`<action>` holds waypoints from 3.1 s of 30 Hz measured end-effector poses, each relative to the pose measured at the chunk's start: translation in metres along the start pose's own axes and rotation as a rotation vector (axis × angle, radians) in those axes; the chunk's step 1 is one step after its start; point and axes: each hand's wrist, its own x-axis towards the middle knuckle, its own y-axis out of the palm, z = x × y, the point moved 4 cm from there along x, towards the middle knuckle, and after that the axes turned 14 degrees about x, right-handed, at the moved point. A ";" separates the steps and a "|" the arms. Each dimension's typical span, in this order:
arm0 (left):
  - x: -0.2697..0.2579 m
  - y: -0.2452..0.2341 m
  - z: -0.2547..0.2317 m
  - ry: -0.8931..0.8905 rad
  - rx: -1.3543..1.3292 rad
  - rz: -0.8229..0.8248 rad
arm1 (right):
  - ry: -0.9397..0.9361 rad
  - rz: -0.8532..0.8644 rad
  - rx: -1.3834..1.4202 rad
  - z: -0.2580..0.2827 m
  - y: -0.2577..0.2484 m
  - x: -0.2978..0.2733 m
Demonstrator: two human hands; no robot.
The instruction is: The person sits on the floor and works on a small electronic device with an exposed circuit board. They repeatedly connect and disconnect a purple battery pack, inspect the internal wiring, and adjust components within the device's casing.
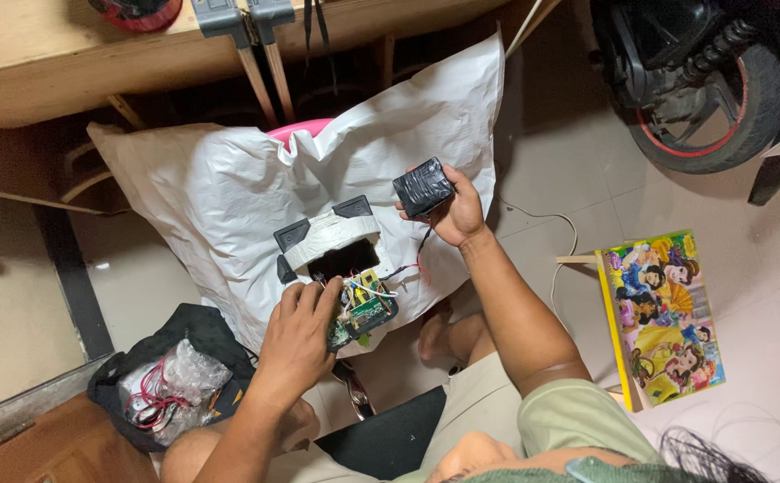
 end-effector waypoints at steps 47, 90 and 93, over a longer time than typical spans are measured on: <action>0.010 -0.004 0.007 -0.038 -0.029 0.038 | 0.027 -0.021 -0.038 -0.005 0.004 0.001; 0.012 -0.003 0.011 -0.042 -0.032 -0.006 | -0.099 0.002 -0.033 0.000 -0.001 0.001; 0.012 -0.003 0.010 -0.041 -0.023 -0.011 | -0.086 0.031 -0.026 0.000 0.003 0.000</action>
